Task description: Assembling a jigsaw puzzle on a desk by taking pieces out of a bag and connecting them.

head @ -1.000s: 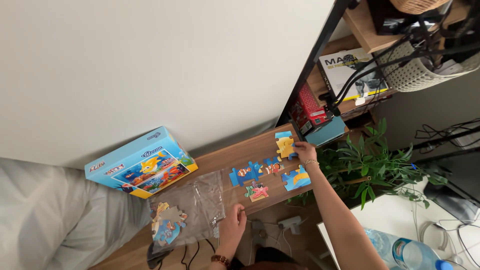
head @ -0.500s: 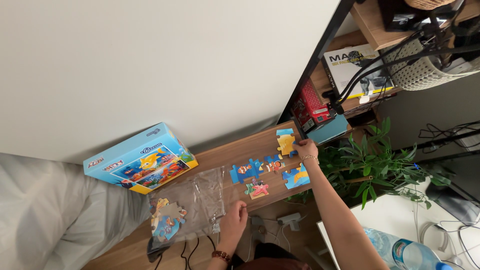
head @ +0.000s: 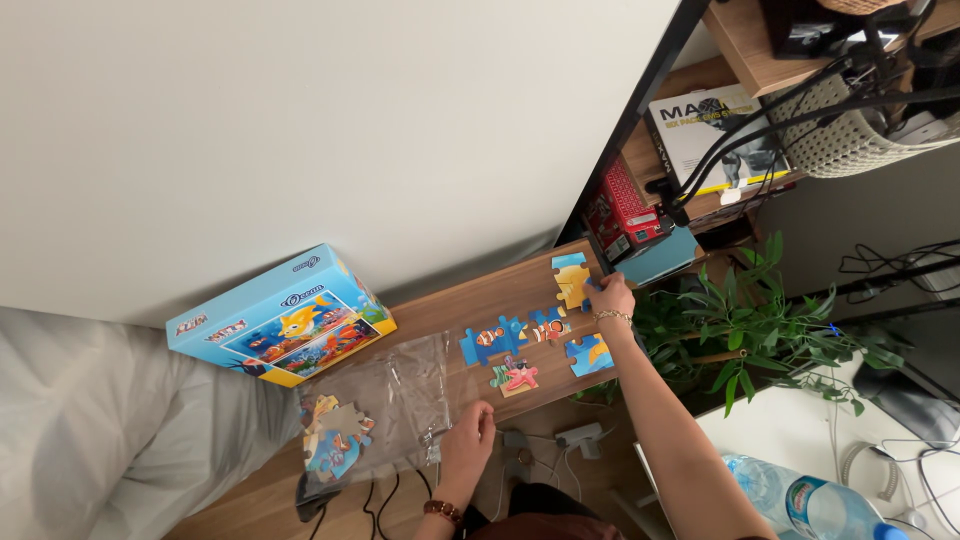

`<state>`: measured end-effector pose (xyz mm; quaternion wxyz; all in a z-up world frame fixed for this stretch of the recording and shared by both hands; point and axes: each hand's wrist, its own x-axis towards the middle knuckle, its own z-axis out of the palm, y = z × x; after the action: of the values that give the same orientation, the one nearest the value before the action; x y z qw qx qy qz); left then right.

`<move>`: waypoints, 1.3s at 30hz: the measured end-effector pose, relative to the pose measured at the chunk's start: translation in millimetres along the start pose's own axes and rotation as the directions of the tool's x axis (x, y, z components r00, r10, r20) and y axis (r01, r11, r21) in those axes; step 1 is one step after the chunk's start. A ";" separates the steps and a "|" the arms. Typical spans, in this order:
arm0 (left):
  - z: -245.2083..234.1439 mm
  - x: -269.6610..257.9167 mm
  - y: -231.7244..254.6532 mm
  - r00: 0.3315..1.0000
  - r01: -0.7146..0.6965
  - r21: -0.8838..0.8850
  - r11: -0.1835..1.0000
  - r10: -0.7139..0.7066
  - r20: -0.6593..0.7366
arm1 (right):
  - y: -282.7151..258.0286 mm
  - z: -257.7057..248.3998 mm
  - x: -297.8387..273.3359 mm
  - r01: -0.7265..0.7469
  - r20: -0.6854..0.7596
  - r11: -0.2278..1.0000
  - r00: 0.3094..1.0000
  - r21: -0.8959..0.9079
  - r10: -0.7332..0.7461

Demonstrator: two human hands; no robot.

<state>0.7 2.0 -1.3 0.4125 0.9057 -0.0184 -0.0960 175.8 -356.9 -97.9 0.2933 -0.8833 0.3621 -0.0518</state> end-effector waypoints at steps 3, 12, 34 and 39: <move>0.2 -0.2 -1.6 1.000 -0.014 -0.003 1.000 0.014 -0.006 | -0.4 -0.5 -2.2 0.035 -0.011 0.999 0.999 -0.017 -0.036; -3.3 0.4 -0.3 1.000 0.009 0.004 1.000 -0.009 0.018 | -22.3 -21.7 -21.9 0.025 -0.009 0.993 1.000 -0.116 -0.026; 1.0 1.8 -2.3 0.992 -0.121 0.058 0.991 0.123 -0.036 | -12.7 -13.3 -88.8 0.644 0.044 0.704 0.746 -0.299 -0.664; 8.0 5.2 -15.2 0.982 -0.102 0.198 0.975 0.131 -0.138 | -14.2 -20.9 -92.2 0.655 -0.059 0.716 0.726 -0.241 -0.685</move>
<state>3.5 5.5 -18.6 0.3292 0.9429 -0.0496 -0.0008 110.5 -297.1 -61.6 0.1356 -0.9733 0.0405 -0.1809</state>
